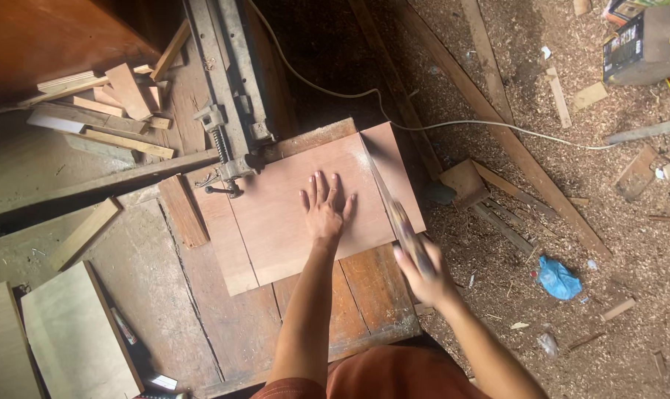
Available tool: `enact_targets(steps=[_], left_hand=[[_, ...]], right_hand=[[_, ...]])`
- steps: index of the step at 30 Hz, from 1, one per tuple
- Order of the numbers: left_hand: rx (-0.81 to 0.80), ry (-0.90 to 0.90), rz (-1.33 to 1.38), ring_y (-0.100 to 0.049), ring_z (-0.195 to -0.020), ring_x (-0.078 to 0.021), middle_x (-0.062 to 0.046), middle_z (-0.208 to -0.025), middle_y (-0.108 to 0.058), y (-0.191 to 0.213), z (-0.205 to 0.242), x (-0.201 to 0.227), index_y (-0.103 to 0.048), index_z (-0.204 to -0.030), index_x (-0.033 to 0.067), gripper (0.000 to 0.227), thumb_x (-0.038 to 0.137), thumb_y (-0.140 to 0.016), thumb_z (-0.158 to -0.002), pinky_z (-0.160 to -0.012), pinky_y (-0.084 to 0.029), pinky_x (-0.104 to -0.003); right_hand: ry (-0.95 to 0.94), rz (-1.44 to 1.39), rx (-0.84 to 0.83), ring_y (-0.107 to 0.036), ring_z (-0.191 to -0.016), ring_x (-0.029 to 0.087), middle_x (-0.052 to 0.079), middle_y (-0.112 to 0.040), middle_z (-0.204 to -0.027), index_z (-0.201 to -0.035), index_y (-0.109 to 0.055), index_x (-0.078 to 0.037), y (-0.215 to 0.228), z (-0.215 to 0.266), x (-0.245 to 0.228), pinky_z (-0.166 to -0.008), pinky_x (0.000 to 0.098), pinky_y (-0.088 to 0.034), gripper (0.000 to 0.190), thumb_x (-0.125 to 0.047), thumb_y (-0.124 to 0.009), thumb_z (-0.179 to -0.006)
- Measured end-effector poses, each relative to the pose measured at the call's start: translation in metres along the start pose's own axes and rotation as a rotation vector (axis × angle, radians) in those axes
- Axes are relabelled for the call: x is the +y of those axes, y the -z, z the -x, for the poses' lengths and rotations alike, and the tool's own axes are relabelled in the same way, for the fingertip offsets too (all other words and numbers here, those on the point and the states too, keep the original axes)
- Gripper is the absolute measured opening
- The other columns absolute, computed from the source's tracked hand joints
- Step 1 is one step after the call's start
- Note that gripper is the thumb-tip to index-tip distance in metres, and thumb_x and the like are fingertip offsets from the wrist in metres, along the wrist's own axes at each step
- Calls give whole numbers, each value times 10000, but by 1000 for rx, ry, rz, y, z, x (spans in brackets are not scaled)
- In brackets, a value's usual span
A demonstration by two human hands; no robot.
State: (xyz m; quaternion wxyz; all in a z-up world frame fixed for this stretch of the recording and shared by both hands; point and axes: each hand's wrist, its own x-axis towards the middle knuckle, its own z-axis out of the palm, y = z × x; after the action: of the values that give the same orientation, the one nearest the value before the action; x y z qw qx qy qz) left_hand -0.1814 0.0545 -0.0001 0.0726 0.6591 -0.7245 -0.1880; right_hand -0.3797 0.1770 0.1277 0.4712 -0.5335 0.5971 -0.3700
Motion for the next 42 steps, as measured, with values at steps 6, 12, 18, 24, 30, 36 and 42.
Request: enact_targets(steps=[6,12,18,24,30,36,42], left_hand=[[25,27,51,-198,-1562,-301,-149,-1668,-266,2,8,-1,-412,-1563,236,720,620,-495,-960,-1258,-78,-509],[87,14,80,-209,-1542,-320,-179,-1657,-284,-2,7,-2,-430,-1553,195,731,598,-525,-951,-1237,-90,-529],[65,14,57,-206,-1547,-323,-178,-1653,-282,3,4,2,-440,-1551,193,732,609,-514,-954,-1241,-92,-528],[48,-26,27,-205,-1549,-329,-178,-1656,-280,8,3,2,-434,-1557,192,728,607,-519,-964,-1241,-90,-539],[81,-33,67,-216,-1544,-335,-190,-1645,-296,5,2,0,-433,-1558,187,720,592,-529,-971,-1239,-104,-538],[107,-19,52,-224,-1542,-333,-181,-1644,-315,-1,3,1,-450,-1544,192,719,591,-539,-953,-1242,-116,-542],[78,-26,10,-212,-1540,-337,-188,-1641,-292,0,4,1,-450,-1539,189,725,600,-525,-946,-1232,-111,-551]], right_hand=[[-109,-8,107,-477,-524,93,-23,-537,-599,-749,-592,-52,-28,-164,15,-484,321,-381,229,-142,-665,-947],[-311,36,28,-389,-422,121,-40,-455,-520,-712,-566,-93,-28,-107,5,-395,307,-304,341,-295,-638,-977],[-87,-17,-33,-417,-378,85,-31,-464,-503,-641,-522,-133,20,54,-9,-322,265,-356,368,-263,-586,-978],[-95,19,12,-415,-440,77,-56,-463,-568,-710,-538,-152,-2,-51,8,-365,252,-345,300,-266,-598,-980],[-49,30,90,-436,-485,81,-48,-514,-583,-744,-571,-120,-23,-132,-8,-445,266,-361,292,-277,-656,-975],[-66,69,46,-430,-413,75,-51,-503,-522,-840,-643,-143,-21,-11,-27,-378,269,-348,187,-281,-613,-962],[-22,-21,-18,-382,-384,60,-49,-420,-499,-1042,-524,-140,5,48,-10,-335,255,-308,141,-254,-600,-1010]])
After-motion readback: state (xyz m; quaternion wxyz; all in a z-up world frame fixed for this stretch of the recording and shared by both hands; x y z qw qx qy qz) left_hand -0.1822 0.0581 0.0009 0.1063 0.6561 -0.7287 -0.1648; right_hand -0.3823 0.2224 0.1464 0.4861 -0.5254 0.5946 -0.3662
